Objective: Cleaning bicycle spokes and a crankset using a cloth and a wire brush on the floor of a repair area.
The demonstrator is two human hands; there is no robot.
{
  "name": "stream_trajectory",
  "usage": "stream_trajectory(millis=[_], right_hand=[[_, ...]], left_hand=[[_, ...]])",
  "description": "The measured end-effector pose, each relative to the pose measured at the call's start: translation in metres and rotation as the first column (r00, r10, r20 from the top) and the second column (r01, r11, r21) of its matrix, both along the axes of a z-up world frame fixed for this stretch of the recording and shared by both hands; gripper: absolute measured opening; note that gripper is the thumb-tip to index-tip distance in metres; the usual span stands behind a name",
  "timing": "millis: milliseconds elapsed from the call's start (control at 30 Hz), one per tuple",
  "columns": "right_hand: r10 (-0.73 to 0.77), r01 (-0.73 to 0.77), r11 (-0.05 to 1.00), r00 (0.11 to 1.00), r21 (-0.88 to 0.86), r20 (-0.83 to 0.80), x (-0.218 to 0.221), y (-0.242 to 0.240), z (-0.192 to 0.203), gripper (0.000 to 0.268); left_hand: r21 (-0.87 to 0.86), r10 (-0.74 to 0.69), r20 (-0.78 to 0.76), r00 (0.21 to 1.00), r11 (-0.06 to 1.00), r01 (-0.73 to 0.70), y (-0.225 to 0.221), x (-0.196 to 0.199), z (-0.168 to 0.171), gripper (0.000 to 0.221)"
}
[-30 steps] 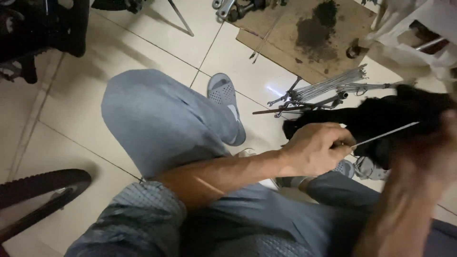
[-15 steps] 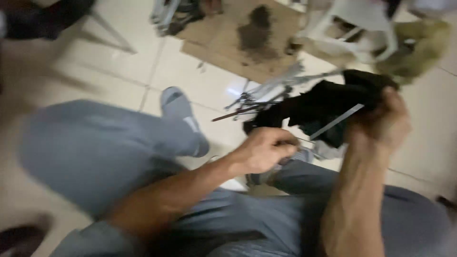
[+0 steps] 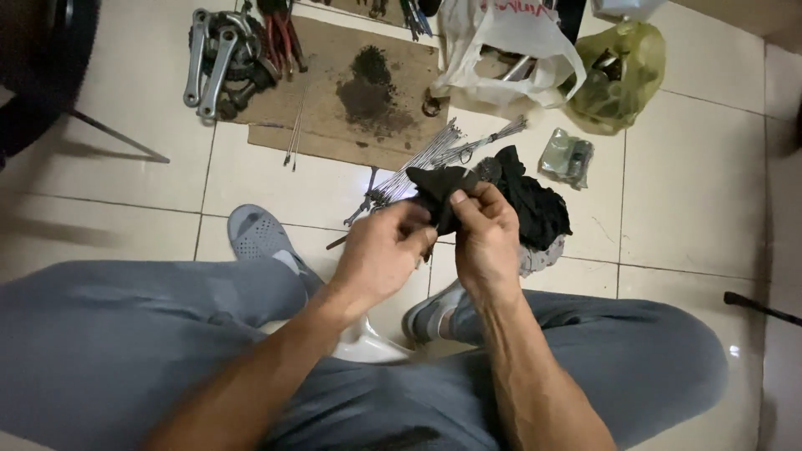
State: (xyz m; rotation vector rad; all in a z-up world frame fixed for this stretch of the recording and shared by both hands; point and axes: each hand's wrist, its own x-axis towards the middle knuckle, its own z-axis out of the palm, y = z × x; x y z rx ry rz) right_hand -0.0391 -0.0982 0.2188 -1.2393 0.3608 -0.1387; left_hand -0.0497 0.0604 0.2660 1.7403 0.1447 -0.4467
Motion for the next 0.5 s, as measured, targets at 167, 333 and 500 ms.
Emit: stream_trajectory(millis=[167,333,500], right_hand=[[0.117,-0.116,0.983,0.993,-0.145,-0.002,-0.002,0.005,0.004,0.015],[0.228,-0.209,0.94,0.973,-0.271,0.039,0.001,-0.008,-0.004,0.014],[0.342,-0.352,0.906,0.936,-0.237,-0.083,-0.016,0.01,0.043,0.008]], left_hand=[[0.172,-0.007,0.238,0.971,0.984,-0.035,0.003,0.045,0.029,0.034],[0.045,-0.067,0.206,0.976,0.997,0.059,-0.004,0.084,0.004,0.023],[-0.046,0.082,0.161,0.984,0.996,-0.076,0.005,0.092,0.037,0.018]])
